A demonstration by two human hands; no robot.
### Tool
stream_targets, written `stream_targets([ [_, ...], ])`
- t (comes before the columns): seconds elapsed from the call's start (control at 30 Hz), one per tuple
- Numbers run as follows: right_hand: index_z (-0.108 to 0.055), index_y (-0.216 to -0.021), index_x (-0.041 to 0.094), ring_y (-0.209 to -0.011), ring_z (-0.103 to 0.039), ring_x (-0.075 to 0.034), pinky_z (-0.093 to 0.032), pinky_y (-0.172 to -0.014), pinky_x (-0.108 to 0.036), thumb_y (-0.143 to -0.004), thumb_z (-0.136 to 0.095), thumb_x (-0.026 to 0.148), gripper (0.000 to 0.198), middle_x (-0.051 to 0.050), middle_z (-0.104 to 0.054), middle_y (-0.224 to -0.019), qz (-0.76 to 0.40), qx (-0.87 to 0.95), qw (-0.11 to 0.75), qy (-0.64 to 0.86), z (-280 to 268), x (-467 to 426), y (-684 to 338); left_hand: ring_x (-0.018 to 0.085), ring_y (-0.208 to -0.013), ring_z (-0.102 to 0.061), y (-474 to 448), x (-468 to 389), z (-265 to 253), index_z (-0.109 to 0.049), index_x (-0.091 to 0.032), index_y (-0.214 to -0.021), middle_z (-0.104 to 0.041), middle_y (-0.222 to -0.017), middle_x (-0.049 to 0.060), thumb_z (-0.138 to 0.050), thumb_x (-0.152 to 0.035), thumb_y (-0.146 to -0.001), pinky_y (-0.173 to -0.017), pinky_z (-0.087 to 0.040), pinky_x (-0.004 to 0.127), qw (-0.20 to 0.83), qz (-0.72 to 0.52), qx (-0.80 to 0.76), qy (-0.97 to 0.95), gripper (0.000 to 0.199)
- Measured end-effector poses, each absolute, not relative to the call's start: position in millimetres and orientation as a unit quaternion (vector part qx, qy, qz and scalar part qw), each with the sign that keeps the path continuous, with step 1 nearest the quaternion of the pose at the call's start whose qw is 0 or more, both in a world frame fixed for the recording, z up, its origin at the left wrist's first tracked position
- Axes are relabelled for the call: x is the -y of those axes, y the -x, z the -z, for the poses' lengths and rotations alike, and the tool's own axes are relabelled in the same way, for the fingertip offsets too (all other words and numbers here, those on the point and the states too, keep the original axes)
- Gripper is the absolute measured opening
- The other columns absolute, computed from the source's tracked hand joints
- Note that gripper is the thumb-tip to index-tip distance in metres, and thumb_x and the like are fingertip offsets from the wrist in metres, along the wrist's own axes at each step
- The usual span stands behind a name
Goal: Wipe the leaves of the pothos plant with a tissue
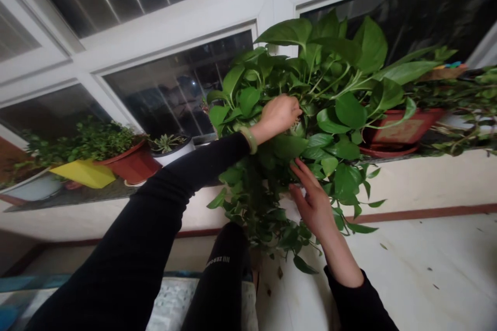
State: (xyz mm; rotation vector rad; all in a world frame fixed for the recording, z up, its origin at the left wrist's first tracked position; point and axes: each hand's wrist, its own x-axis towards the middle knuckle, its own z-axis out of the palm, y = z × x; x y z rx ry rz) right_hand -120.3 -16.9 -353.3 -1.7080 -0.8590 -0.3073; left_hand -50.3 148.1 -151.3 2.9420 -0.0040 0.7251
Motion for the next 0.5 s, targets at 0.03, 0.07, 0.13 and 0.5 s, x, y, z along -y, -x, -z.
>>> stream_targets([
  [0.03,-0.060,-0.157,0.027,-0.145,-0.063,-0.030,-0.062,-0.107,-0.048,-0.107,-0.052,0.034,0.051,-0.012,-0.048,-0.172,0.134,0.366,0.566,0.727,353.3,16.9,120.3,0.027,-0.104,-0.070,50.6,-152.3,149.0,-0.079,-0.019,-0.093,-0.077,-0.101,0.012,-0.064,-0.028,-0.098,-0.102,-0.053,0.041,0.053,-0.241,0.008,-0.969,0.018],
  [0.07,-0.061,-0.156,0.027,-0.147,-0.062,-0.030,-0.061,-0.109,-0.048,-0.107,-0.052,0.034,0.051,-0.012,-0.049,-0.171,0.138,0.367,0.566,0.726,353.3,16.7,120.3,0.027,-0.104,-0.070,50.5,-156.8,146.3,-0.078,-0.018,-0.092,-0.077,-0.099,0.011,-0.063,-0.027,-0.098,-0.102,-0.054,0.041,0.050,-0.246,0.011,-0.968,0.019],
  [0.13,-0.061,-0.156,0.027,-0.145,-0.063,-0.030,-0.062,-0.108,-0.048,-0.107,-0.052,0.034,0.051,-0.012,-0.050,-0.171,0.142,0.368,0.566,0.724,353.6,15.9,120.2,0.027,-0.105,-0.069,48.6,-166.8,140.1,-0.077,-0.018,-0.091,-0.077,-0.096,0.011,-0.062,-0.025,-0.098,-0.102,-0.054,0.040,0.052,-0.264,0.021,-0.963,0.018],
  [0.5,-0.064,-0.153,0.024,-0.125,-0.075,-0.031,-0.067,-0.092,-0.045,-0.105,-0.054,0.036,0.050,-0.015,-0.051,-0.170,0.125,0.355,0.570,0.730,354.8,13.5,118.1,0.025,-0.101,-0.069,63.7,-177.9,133.0,-0.074,-0.018,-0.092,-0.074,-0.095,0.009,-0.064,-0.022,-0.097,-0.100,-0.053,0.039,0.140,-0.281,0.084,-0.946,0.012],
])
